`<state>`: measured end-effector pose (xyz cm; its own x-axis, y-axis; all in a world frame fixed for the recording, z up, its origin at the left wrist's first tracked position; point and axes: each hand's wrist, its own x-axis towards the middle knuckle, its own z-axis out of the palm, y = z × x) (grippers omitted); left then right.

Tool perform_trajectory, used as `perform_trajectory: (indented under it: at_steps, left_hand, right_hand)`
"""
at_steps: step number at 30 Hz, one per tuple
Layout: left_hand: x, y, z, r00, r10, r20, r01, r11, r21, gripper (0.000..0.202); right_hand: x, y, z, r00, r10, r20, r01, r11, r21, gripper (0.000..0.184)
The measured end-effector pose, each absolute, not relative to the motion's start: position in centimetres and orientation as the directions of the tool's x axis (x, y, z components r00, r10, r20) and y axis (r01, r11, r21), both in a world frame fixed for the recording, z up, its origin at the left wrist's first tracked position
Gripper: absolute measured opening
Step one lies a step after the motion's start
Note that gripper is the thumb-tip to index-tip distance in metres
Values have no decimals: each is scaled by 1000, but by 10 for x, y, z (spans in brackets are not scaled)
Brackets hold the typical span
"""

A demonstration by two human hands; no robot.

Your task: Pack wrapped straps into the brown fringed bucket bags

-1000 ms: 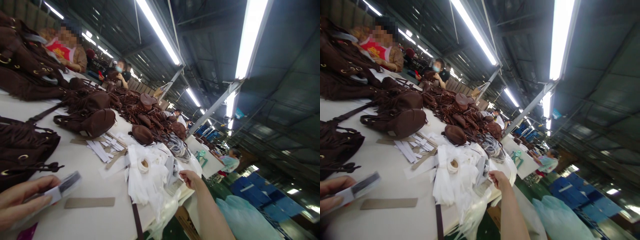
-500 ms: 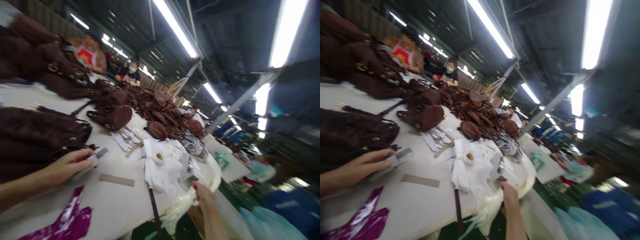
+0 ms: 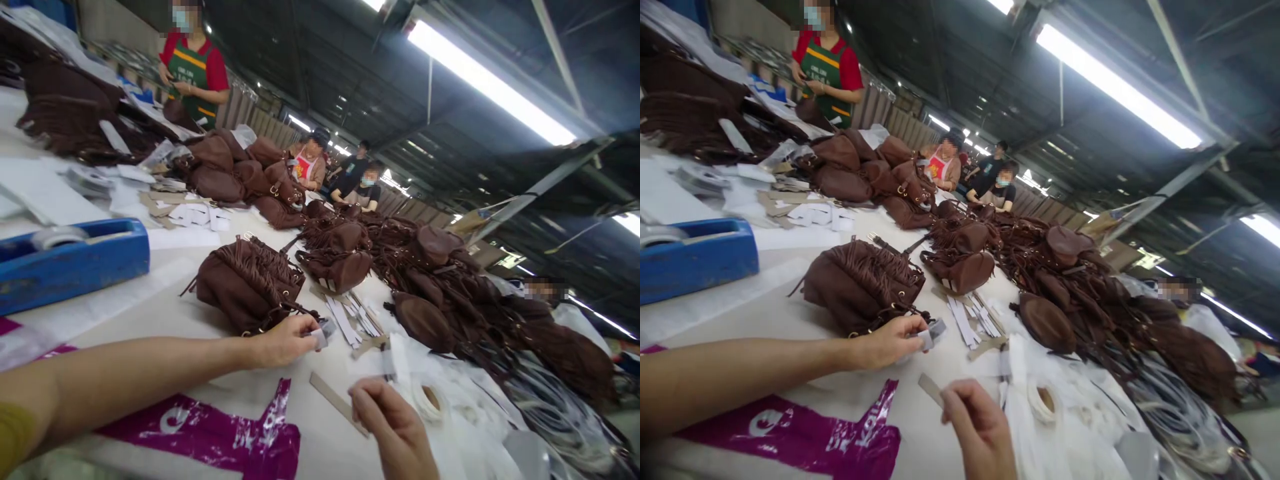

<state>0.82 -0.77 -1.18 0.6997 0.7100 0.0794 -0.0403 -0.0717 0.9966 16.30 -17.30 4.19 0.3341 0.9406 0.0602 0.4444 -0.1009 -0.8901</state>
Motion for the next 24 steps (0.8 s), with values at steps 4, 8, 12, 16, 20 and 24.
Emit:
perform_trajectory:
  at_steps: [4,8,12,16,20,24]
  left_hand:
    - [2,-7,-11,701,701,132,-48,-139,989,13]
    - [2,-6,-12,694,703,156,-37,-181,983,13]
    - [5,-5,-17,697,697,166,-33,-200,979,13]
    - [4,-4,-18,718,677,160,-44,-186,982,12]
    - [-1,-4,-12,755,633,168,-60,-188,980,13]
    - [-1,-4,-11,764,623,166,-82,-161,983,17]
  right_hand:
    - [119,-123,34,295,952,86,440,-55,-896,36]
    - [122,-109,17,417,906,70,465,-146,-873,42]
    - [131,-110,4,469,881,64,460,-182,-869,45]
    - [132,-106,-3,484,873,57,450,-192,-872,48]
    - [127,-104,-2,519,851,76,444,-193,-875,51]
    - [126,-108,-1,535,842,76,430,-194,-882,50]
